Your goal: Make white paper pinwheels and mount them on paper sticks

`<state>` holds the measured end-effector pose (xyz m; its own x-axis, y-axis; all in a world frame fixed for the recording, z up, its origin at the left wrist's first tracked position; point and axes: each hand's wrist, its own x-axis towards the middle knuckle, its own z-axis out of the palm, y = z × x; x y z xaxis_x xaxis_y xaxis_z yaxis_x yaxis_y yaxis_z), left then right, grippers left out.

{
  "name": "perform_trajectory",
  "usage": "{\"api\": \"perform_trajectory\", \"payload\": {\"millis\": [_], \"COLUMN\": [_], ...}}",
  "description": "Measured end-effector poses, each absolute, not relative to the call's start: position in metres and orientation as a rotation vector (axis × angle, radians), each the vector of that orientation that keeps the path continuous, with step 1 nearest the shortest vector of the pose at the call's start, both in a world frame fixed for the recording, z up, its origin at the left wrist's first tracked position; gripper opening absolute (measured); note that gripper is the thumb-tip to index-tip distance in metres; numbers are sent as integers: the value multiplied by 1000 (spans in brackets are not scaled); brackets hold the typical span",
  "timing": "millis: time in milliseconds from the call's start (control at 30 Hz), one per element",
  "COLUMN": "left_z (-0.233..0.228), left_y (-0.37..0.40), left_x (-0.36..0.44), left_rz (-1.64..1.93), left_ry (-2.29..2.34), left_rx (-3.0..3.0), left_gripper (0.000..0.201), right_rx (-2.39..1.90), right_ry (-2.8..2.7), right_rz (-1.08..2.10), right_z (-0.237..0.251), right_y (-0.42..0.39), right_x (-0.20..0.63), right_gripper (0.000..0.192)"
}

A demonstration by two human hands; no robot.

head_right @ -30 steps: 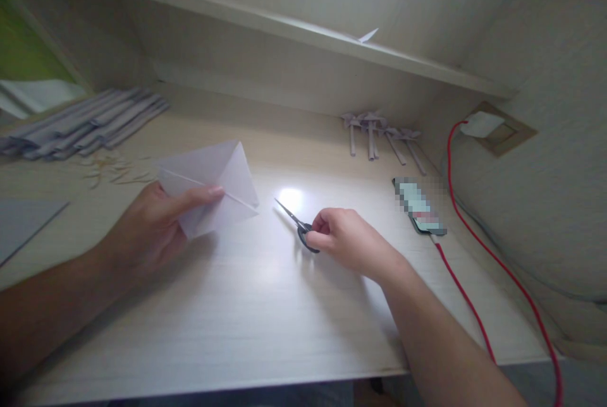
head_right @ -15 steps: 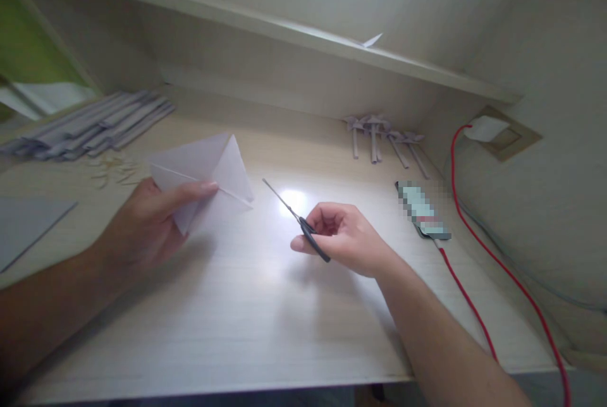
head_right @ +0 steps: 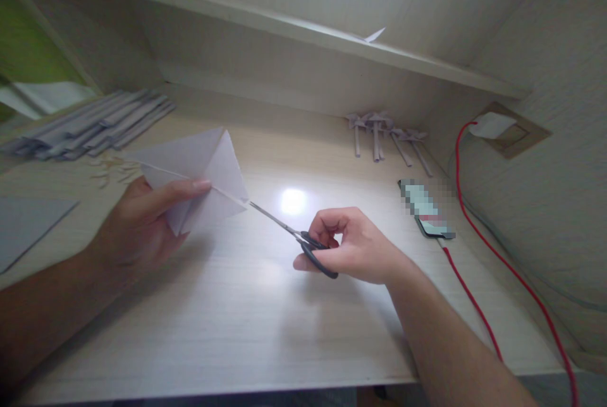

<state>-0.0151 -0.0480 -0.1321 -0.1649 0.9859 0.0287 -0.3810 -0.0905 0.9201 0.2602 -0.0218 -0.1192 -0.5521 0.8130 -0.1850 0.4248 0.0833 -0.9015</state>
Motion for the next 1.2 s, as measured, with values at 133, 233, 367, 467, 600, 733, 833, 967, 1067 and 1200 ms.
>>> {"api": "perform_trajectory", "payload": {"millis": [133, 233, 367, 467, 600, 733, 833, 967, 1067, 1200], "left_z": [-131, -133, -133, -132, -131, -131, -131, -130, -131, -131], "left_y": [-48, -47, -47, -48, -48, -47, -47, -48, -48, -47], "left_x": [-14, -15, -15, -15, -15, -14, -14, -14, -14, -14], "left_rz": [1501, 1506, 1484, 1489, 1486, 1503, 1506, 1511, 1512, 1508], "left_ry": [1008, 1000, 1004, 999, 1003, 989, 967, 978, 964, 969], "left_rx": [867, 883, 888, 890, 880, 860, 847, 850, 855, 850], "left_gripper": [19, 19, 17, 18, 16, 18, 22, 22, 22, 22], "right_rx": [-1221, -1225, -1225, -1223, -1223, -1230, -1224, -1216, -1216, -1209], "right_ry": [-2010, -2007, -2014, -2025, -2020, -2018, -2020, -2020, -2027, -2018], "right_rz": [1455, 1452, 1442, 1423, 1419, 1423, 1430, 1427, 1425, 1445], "right_z": [-120, -120, -121, -120, -120, -119, -119, -120, -120, -120], "right_y": [-22, -23, -23, -24, -24, -24, -23, -23, -23, -23], "right_x": [260, 260, 259, 259, 259, 258, 258, 259, 259, 260], "right_gripper": [37, 37, 37, 37, 35, 35, 34, 33, 32, 33]}}
